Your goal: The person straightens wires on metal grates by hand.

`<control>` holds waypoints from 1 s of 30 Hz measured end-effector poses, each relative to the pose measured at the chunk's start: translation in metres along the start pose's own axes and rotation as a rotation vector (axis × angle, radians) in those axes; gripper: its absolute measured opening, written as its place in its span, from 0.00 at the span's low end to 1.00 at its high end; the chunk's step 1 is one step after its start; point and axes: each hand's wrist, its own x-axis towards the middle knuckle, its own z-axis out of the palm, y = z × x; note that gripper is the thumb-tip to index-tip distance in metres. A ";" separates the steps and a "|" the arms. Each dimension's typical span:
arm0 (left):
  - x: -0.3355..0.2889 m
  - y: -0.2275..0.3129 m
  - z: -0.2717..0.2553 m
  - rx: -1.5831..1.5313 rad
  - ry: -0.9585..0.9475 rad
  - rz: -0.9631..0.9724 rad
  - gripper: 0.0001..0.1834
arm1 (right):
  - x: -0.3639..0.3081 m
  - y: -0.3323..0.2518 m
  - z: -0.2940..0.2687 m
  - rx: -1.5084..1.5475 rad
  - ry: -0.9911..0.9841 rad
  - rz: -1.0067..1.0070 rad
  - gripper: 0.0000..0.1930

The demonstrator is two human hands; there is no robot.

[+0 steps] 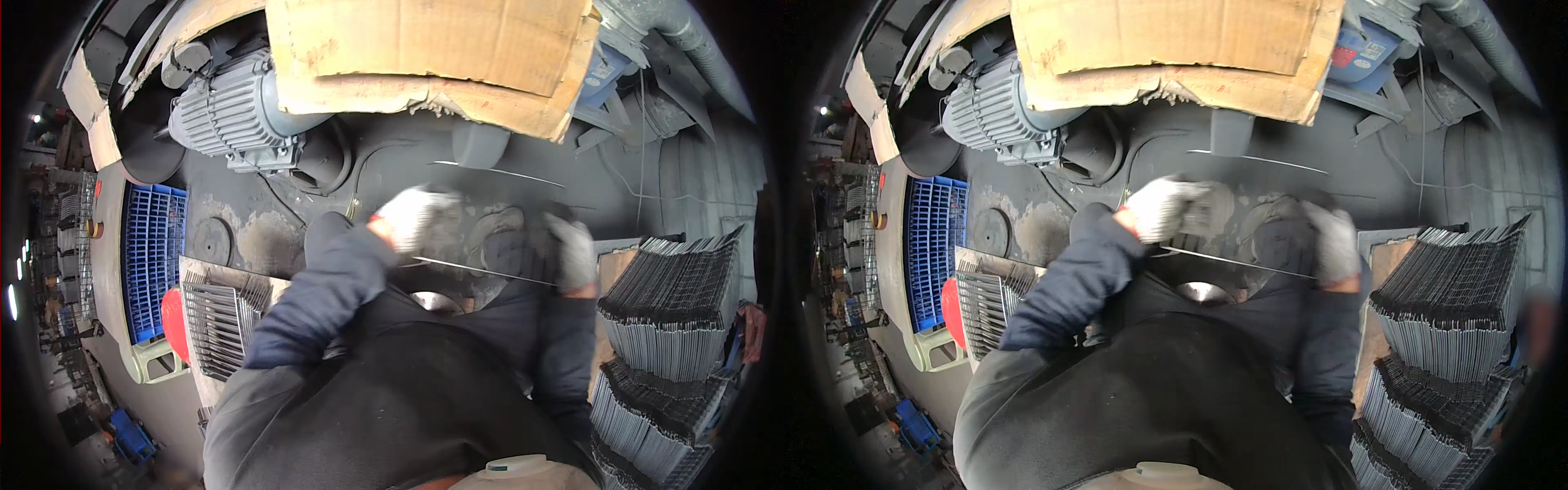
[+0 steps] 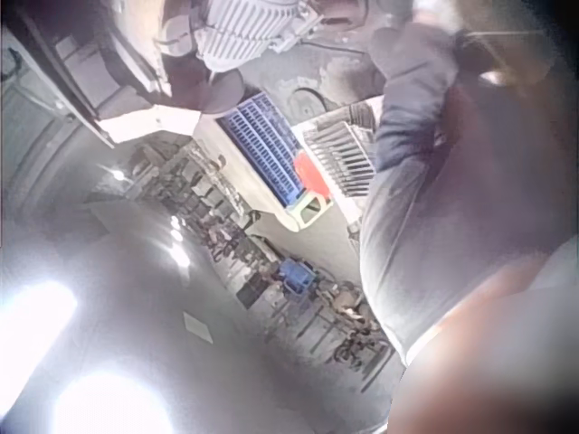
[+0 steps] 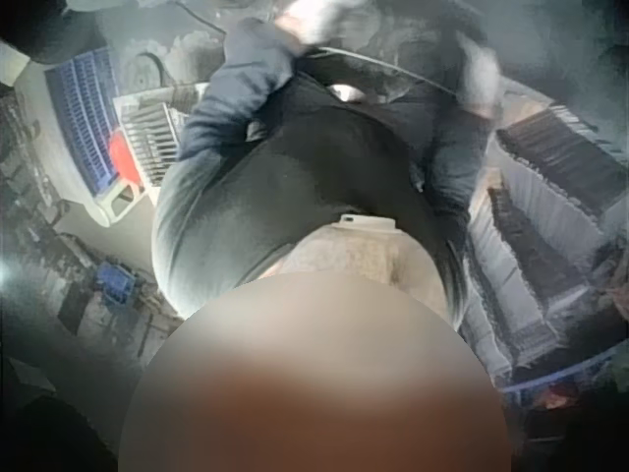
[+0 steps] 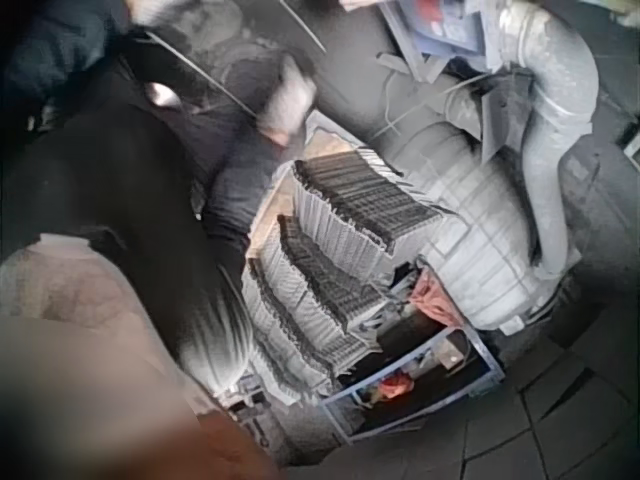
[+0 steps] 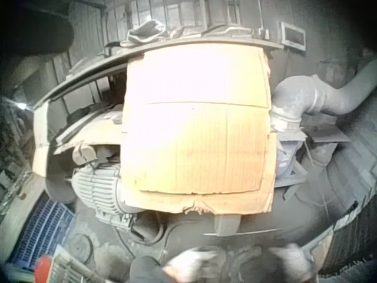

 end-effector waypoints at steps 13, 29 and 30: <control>-0.095 -0.014 -0.119 -0.013 0.367 0.201 0.11 | 0.021 0.067 0.130 -0.126 -0.363 0.032 0.12; -0.138 -0.038 -0.044 0.471 0.372 0.674 0.11 | -0.080 0.017 0.070 -0.182 -0.287 -0.401 0.09; -0.138 -0.038 -0.040 0.464 0.371 0.681 0.11 | -0.079 0.020 0.066 -0.192 -0.277 -0.402 0.10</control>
